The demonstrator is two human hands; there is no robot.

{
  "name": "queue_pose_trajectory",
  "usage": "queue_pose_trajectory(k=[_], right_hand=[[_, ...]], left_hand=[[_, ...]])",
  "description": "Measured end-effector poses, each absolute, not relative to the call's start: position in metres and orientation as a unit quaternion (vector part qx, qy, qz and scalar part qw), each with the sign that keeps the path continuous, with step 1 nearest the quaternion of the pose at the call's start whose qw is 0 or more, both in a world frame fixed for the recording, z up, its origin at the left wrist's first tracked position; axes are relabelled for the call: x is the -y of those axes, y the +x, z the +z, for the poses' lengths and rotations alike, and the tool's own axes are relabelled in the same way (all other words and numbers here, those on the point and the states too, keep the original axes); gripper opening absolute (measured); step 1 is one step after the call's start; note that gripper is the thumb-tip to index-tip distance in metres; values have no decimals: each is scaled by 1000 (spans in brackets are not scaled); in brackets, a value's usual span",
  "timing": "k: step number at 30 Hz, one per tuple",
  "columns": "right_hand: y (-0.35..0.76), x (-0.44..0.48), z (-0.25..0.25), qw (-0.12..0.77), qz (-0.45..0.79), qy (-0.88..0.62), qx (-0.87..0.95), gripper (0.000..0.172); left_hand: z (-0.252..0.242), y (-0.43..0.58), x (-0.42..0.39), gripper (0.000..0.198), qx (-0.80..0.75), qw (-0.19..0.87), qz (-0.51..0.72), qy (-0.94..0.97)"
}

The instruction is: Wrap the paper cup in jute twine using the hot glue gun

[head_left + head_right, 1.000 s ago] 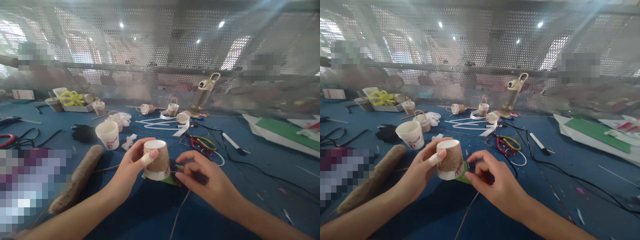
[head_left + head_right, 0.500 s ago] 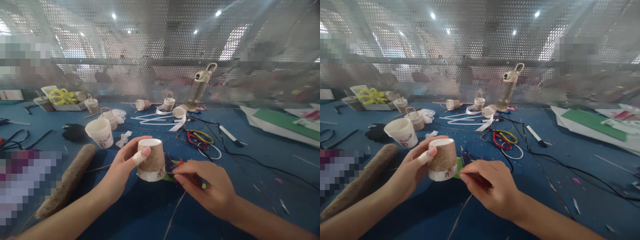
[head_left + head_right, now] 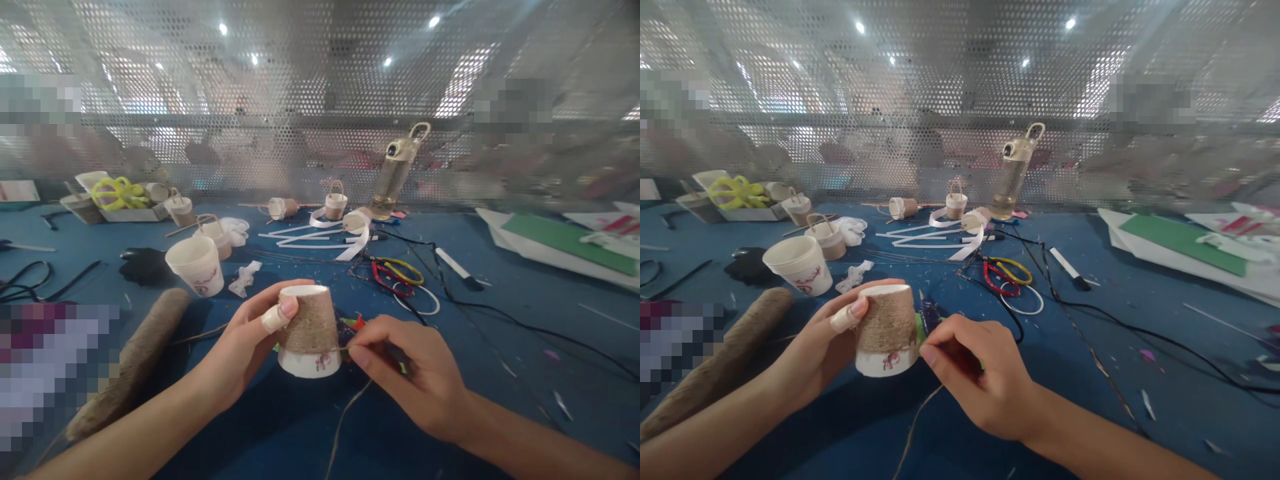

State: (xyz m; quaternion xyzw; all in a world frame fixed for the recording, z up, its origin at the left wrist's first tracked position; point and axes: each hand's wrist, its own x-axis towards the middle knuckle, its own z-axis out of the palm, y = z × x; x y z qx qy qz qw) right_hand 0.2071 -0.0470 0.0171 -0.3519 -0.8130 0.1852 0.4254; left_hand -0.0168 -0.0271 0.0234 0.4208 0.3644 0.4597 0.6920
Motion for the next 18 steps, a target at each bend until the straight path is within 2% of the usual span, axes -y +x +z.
queue_pose_trajectory(k=[18], right_hand=[[209, 48, 14, 399, 240, -356, 810, 19]], left_hand=[[22, -17, 29, 45, -348, 697, 450, 436]])
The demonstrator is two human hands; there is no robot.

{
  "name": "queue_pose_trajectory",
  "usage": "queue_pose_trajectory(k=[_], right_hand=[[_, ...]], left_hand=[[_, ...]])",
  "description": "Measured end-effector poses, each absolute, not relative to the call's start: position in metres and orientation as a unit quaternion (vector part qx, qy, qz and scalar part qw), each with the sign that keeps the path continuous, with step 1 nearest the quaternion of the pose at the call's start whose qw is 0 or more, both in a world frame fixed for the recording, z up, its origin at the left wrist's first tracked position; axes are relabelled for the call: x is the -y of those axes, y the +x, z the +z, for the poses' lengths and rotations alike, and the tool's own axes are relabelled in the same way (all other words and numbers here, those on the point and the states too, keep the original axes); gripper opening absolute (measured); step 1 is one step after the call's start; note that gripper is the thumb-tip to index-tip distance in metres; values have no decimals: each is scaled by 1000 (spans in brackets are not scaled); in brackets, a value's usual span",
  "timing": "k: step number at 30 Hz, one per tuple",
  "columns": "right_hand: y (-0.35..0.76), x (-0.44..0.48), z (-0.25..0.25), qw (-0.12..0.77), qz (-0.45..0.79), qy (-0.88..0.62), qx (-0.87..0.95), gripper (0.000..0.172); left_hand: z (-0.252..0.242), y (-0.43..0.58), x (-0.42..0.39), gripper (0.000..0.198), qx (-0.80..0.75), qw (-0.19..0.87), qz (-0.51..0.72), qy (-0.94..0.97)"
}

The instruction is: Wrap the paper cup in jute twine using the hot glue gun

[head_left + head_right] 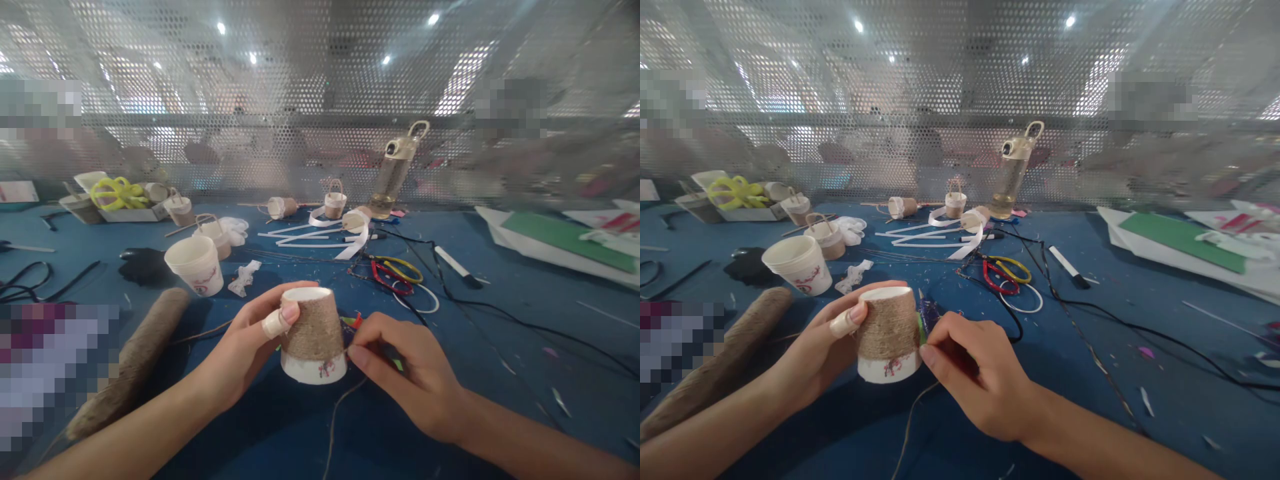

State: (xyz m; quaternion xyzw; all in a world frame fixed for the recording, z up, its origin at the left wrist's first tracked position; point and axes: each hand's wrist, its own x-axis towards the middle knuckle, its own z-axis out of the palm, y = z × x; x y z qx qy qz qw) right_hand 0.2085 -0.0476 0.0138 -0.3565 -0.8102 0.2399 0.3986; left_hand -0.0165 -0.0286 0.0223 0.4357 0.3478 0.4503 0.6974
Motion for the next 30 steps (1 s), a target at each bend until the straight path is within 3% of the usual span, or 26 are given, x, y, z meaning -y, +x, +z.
queue_pose_trajectory(k=[21, 30], right_hand=[[209, 47, 13, 381, 271, -353, 810, 23], [200, 47, 10, 391, 298, -359, 793, 20]], left_hand=[[20, -17, 30, 42, -311, 713, 452, 437], [21, -9, 36, 61, -323, 763, 429, 361]])
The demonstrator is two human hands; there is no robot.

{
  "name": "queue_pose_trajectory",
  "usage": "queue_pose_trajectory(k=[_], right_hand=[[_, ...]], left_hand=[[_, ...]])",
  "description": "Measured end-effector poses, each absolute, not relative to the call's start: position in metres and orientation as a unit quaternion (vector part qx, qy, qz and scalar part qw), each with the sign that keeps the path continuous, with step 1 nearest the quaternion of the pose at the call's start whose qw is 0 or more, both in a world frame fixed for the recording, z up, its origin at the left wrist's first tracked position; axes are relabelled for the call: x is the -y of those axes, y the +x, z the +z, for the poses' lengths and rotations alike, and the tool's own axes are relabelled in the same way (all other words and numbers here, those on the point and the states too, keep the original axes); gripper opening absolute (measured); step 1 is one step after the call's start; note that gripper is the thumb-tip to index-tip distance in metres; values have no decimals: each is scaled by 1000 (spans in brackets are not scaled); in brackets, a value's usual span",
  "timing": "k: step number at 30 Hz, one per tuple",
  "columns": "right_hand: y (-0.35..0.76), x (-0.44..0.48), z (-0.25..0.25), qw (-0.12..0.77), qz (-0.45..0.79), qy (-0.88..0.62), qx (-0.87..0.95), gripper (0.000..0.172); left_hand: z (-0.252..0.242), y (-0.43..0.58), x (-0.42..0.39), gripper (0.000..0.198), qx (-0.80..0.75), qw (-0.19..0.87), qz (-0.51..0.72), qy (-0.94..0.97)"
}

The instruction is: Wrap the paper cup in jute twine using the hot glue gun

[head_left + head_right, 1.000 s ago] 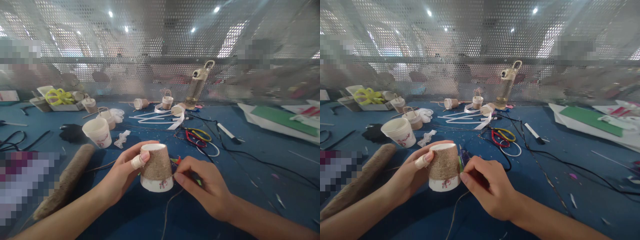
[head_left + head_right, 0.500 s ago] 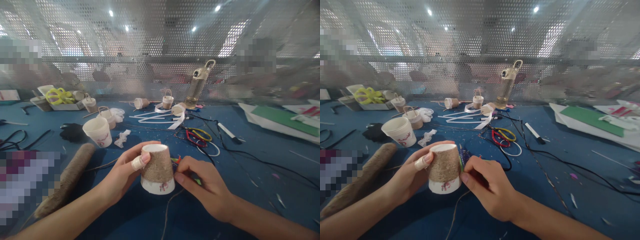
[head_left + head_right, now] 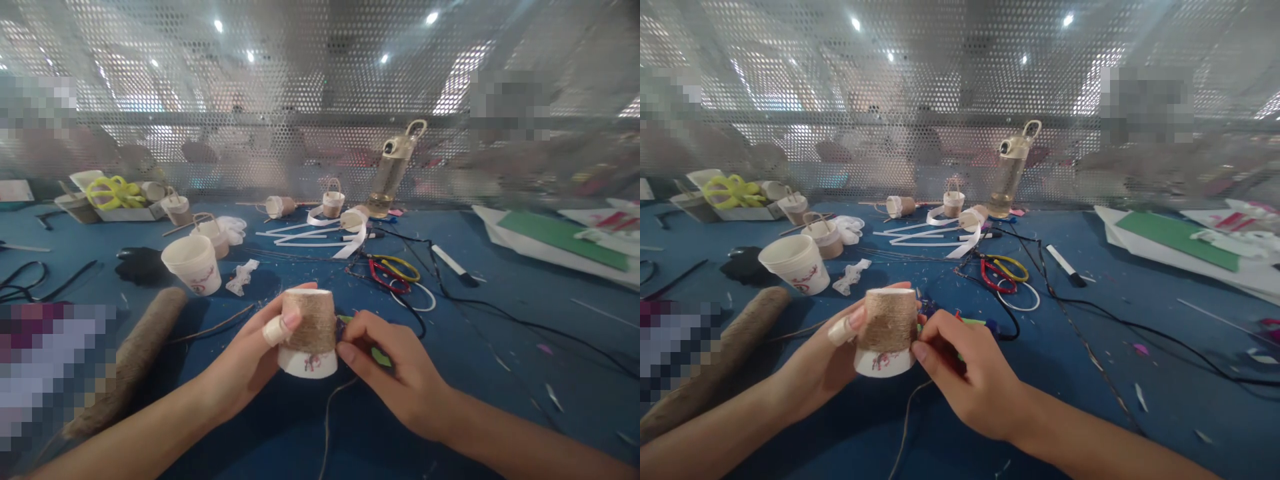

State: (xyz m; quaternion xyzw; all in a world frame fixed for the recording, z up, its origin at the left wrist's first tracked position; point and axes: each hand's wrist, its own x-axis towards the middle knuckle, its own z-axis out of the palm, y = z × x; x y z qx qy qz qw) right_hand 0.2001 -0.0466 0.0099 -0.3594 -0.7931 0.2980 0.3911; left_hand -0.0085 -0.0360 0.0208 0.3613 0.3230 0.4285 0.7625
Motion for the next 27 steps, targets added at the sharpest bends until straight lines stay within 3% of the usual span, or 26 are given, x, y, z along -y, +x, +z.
queue_pose_trajectory(k=[11, 19, 27], right_hand=[[196, 51, 10, 396, 303, -345, 795, 16], [197, 48, 14, 406, 252, -345, 808, 19], [197, 50, 13, 398, 247, -345, 813, 21]], left_hand=[[27, -8, 37, 69, -362, 754, 431, 338], [22, -9, 36, 54, -341, 753, 430, 363], [19, -9, 36, 53, -336, 735, 441, 391]])
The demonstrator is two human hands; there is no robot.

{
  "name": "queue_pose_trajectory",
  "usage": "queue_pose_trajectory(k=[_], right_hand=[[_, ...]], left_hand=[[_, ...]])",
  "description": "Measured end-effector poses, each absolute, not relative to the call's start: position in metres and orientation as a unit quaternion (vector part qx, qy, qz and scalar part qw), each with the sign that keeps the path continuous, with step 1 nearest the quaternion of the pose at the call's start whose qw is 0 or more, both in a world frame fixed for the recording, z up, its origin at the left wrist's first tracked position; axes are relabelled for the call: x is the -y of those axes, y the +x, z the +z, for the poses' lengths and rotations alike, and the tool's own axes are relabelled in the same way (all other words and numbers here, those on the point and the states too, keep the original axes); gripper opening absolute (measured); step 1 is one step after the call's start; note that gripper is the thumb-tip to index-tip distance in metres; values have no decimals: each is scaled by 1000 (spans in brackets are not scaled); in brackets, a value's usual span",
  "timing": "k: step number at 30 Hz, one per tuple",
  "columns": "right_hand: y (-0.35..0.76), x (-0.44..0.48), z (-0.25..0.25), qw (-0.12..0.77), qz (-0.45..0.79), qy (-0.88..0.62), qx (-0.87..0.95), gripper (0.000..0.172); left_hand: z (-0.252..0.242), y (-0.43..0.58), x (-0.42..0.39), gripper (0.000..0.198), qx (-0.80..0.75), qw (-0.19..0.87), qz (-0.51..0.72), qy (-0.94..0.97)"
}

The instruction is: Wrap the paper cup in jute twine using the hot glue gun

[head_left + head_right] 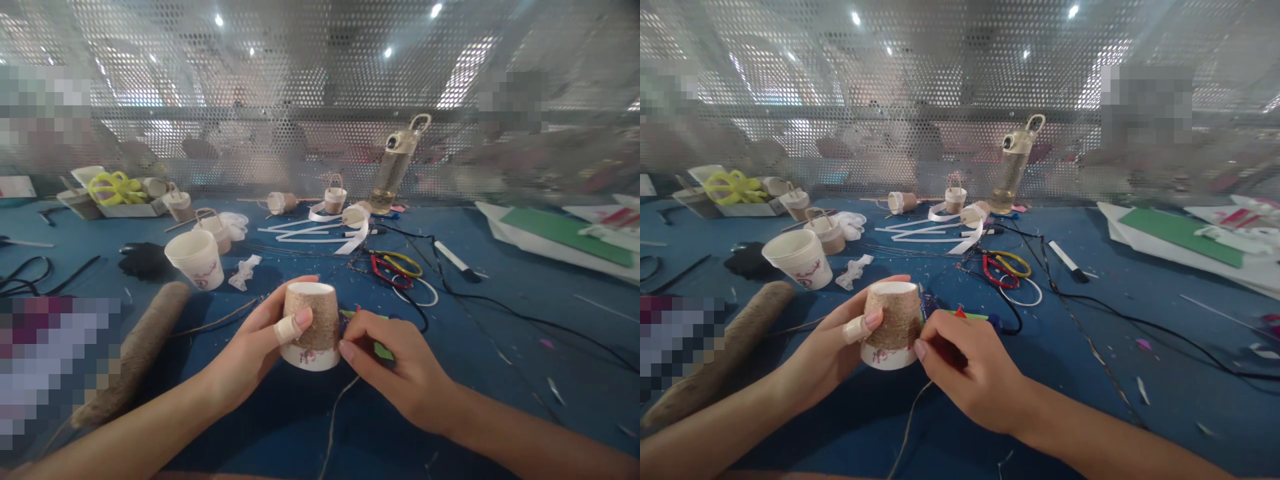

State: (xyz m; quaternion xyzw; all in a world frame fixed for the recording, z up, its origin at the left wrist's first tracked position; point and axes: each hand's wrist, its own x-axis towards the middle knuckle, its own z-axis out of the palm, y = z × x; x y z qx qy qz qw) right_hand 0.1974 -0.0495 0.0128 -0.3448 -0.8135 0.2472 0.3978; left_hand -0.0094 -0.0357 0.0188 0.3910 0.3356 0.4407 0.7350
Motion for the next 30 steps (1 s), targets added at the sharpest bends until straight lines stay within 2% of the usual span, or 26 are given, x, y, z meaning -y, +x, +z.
queue_pose_trajectory(k=[6, 10, 16, 20, 25, 30], right_hand=[[198, 48, 11, 391, 197, -348, 829, 22], [198, 47, 8, 388, 170, -315, 849, 16], [203, 43, 12, 403, 109, -300, 858, 14], [211, 30, 14, 329, 31, -371, 868, 25], [227, 27, 6, 155, -23, -448, 880, 38], [236, 36, 3, 114, -4, -444, 888, 47]], left_hand=[[15, -12, 35, 52, -338, 707, 441, 437], [17, -17, 32, 58, -338, 705, 431, 451], [25, -21, 20, 56, -319, 706, 488, 402], [27, -21, 20, 53, -280, 727, 513, 360], [26, -22, 26, 49, -300, 740, 496, 342], [23, -26, 27, 48, -333, 745, 469, 337]])
